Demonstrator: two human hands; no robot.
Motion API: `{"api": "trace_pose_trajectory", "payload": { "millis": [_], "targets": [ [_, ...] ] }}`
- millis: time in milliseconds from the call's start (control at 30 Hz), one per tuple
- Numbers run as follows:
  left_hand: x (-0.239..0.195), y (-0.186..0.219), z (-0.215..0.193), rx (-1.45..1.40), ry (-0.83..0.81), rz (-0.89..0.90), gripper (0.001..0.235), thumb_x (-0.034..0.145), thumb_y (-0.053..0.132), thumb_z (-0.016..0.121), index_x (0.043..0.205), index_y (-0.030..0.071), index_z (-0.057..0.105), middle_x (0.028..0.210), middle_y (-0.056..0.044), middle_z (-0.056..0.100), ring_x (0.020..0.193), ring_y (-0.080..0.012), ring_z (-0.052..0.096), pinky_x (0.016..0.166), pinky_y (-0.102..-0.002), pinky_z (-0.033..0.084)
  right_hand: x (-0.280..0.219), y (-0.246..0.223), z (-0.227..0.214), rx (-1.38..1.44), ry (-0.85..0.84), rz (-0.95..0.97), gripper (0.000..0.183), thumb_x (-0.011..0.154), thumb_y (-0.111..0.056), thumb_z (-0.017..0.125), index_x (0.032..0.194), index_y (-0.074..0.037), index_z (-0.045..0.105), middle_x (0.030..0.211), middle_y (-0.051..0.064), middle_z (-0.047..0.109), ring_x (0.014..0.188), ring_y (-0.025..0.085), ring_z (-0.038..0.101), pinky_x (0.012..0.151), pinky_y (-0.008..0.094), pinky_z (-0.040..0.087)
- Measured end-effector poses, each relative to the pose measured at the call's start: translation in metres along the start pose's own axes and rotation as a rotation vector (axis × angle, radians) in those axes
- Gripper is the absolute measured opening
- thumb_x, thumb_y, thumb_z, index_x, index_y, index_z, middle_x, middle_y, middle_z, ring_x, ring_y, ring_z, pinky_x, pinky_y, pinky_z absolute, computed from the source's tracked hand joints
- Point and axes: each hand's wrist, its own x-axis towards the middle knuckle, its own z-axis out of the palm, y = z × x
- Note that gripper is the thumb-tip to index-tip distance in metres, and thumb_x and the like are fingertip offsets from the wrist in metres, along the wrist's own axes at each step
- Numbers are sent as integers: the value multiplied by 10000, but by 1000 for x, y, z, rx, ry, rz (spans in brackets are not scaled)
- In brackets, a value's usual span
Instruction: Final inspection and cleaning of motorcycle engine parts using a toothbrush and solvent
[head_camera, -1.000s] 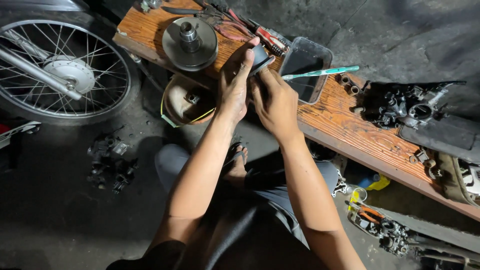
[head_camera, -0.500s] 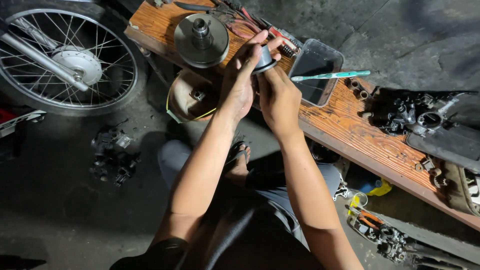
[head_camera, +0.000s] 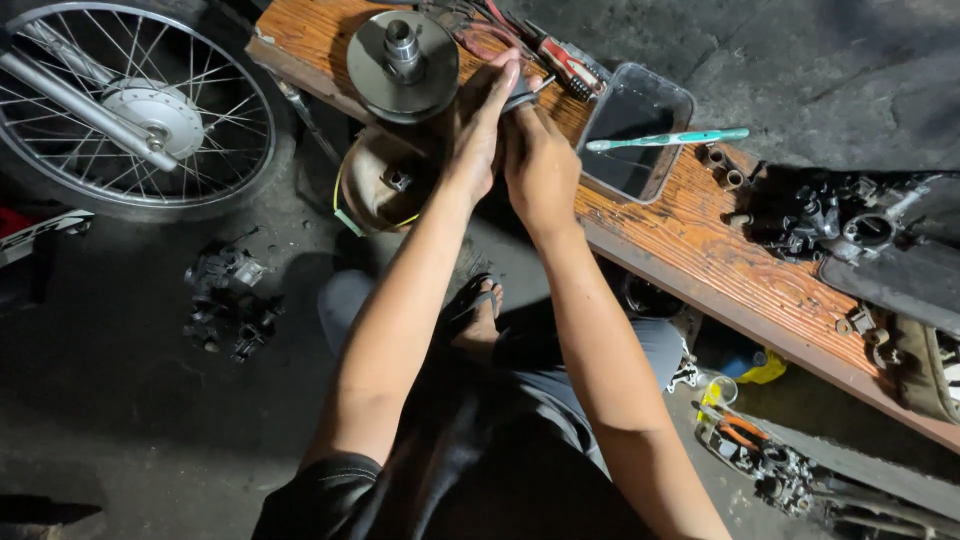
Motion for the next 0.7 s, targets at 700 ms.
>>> {"api": "trace_pose_trajectory", "payload": {
  "millis": [700],
  "targets": [
    [10, -21, -34, -47, 24, -45, 485, 1019, 300, 629, 1401, 5, 576, 1439, -119, 561, 1231, -283, 643, 987, -412, 588, -3, 23, 55, 432, 48, 144, 176, 963, -40, 591, 1085, 59, 670, 940, 188, 767, 741, 250, 713, 703, 363, 559]
  ]
}}
